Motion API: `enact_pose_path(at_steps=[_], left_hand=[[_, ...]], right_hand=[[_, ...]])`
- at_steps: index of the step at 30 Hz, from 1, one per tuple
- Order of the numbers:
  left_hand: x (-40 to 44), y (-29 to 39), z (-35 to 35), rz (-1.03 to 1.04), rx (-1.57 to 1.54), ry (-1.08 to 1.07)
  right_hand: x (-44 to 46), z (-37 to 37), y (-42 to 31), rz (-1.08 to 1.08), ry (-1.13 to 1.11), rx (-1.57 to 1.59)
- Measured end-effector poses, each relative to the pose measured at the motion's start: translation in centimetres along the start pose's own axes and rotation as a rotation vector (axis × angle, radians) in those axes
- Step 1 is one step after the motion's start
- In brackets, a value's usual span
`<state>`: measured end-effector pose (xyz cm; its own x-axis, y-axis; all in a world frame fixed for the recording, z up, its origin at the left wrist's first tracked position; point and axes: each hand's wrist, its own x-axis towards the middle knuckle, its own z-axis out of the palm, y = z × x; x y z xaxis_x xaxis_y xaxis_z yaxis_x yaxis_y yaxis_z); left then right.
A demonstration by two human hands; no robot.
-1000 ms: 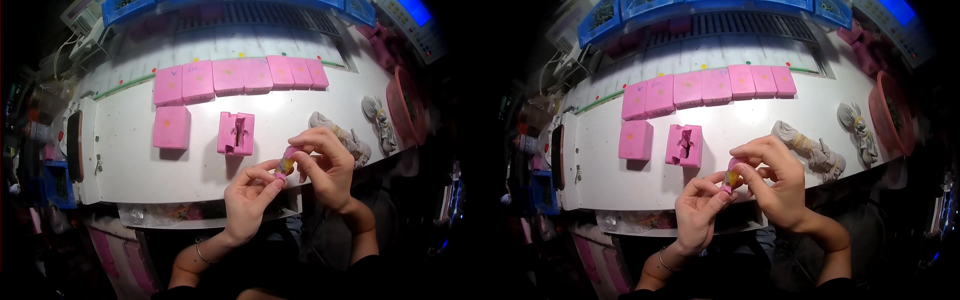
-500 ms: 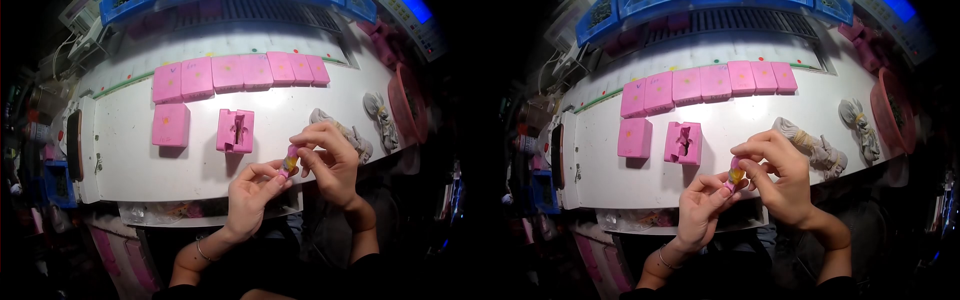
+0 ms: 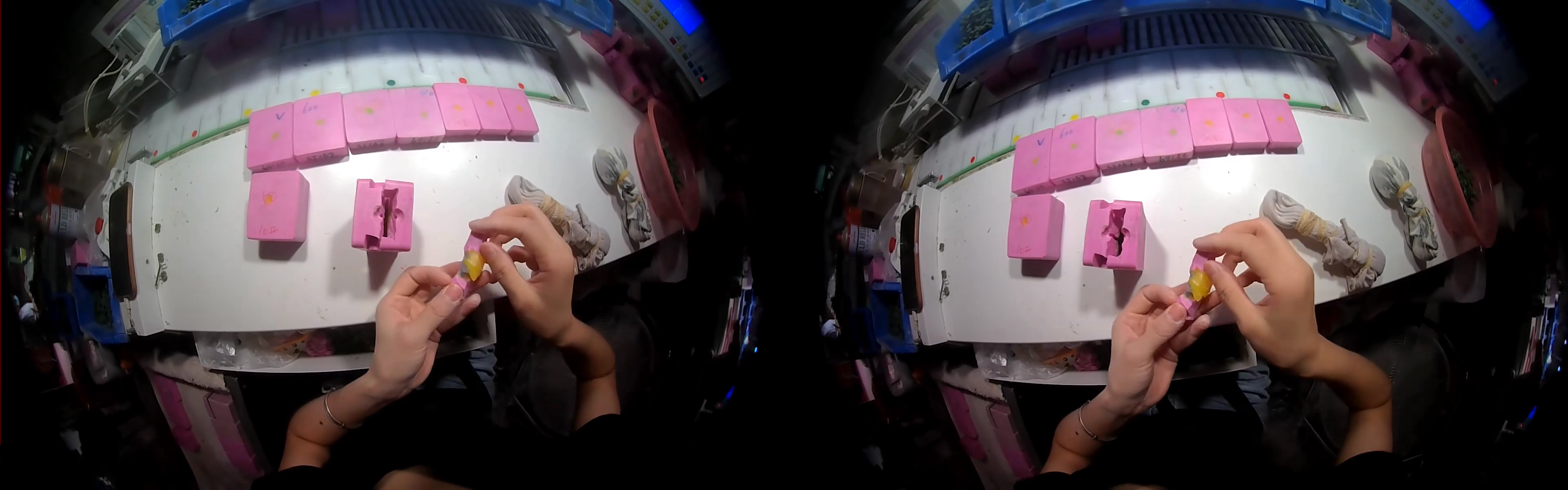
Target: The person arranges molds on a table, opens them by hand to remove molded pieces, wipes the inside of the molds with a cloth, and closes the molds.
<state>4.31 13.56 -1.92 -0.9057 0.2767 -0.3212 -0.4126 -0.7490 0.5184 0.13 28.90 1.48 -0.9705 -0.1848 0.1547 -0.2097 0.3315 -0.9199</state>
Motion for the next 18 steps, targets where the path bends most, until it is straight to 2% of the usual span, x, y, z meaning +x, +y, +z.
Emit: enact_pose_path(at_steps=[4,14,18], left_hand=[[-0.04,-0.02,-0.19,-0.030,-0.067,-0.033],[-0.28,-0.13,-0.29,-0.096,-0.018,-0.012],[-0.27,-0.31,-0.29,-0.062,-0.081,0.017]], right_hand=[[-0.13,0.01,-0.29,-0.078,-0.004,-0.006],[-0.14,-0.06,0.60,-0.026,-0.069,0.041],[-0.41,0.31,0.63,-0.079,-0.001,-0.008]])
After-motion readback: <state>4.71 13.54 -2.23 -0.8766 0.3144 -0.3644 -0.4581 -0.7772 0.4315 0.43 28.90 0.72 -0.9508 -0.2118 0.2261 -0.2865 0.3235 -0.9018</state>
